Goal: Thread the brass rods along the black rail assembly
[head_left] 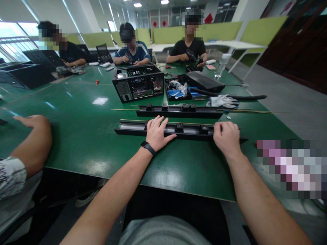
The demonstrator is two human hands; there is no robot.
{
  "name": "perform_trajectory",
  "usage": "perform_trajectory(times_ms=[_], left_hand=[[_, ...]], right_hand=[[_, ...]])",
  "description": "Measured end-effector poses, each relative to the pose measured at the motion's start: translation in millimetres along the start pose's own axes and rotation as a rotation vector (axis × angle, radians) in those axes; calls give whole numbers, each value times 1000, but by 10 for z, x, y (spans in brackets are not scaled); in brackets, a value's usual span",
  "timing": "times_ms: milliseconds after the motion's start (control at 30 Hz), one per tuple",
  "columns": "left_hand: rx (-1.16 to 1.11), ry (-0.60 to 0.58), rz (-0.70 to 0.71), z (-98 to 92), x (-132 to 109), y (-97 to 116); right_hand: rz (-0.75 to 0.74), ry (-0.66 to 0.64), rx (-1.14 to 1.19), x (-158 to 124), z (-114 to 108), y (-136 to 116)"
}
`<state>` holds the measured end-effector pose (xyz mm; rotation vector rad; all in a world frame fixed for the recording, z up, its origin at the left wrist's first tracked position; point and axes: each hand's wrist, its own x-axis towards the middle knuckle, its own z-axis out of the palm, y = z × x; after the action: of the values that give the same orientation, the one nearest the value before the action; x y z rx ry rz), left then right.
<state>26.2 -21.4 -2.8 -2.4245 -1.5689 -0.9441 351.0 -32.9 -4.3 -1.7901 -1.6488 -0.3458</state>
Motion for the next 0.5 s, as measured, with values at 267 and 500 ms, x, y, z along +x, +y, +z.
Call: perform_trajectory(times_ms=[267,500], left_hand=[[-2,2,-3,9,1,7],[-5,4,-5,1,0,15]], right_hand=[[-99,-22,146,-3,25,-19],[-52,-52,176,-15,-2,-49]])
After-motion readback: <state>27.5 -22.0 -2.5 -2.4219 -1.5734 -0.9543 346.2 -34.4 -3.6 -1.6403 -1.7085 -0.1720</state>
